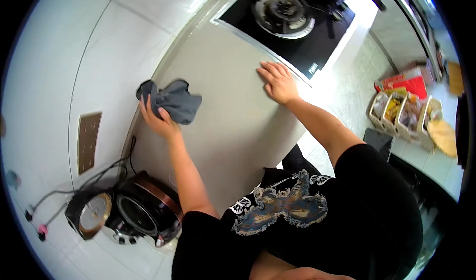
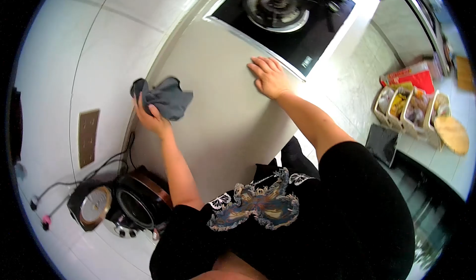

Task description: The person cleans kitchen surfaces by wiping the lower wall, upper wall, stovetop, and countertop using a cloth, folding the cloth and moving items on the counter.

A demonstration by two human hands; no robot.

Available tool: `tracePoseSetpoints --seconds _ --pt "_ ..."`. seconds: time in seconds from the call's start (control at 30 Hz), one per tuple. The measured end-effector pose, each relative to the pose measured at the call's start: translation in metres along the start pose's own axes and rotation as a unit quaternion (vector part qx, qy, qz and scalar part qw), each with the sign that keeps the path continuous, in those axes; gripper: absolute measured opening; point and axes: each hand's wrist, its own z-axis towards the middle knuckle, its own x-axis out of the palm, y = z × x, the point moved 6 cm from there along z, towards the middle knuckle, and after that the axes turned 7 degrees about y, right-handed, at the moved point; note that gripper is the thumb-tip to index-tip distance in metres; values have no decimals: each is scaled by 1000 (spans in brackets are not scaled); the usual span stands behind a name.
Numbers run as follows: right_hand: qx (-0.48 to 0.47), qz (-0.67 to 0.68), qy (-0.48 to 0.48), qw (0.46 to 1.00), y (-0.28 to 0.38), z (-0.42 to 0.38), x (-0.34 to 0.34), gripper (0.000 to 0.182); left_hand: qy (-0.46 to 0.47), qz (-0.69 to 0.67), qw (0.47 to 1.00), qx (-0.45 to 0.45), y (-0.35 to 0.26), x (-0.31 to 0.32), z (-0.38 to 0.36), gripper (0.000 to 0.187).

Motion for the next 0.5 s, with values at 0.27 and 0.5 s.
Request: tracePoseSetpoints --seconds 0.27,0.5 --pt "-21 3 -43 999 -7 -5 4 55 279 77 957 -5 -65 136 -95 59" --pt "-19 -10 -29 999 17 22 50 54 280 73 957 3 -76 161 -124 62"
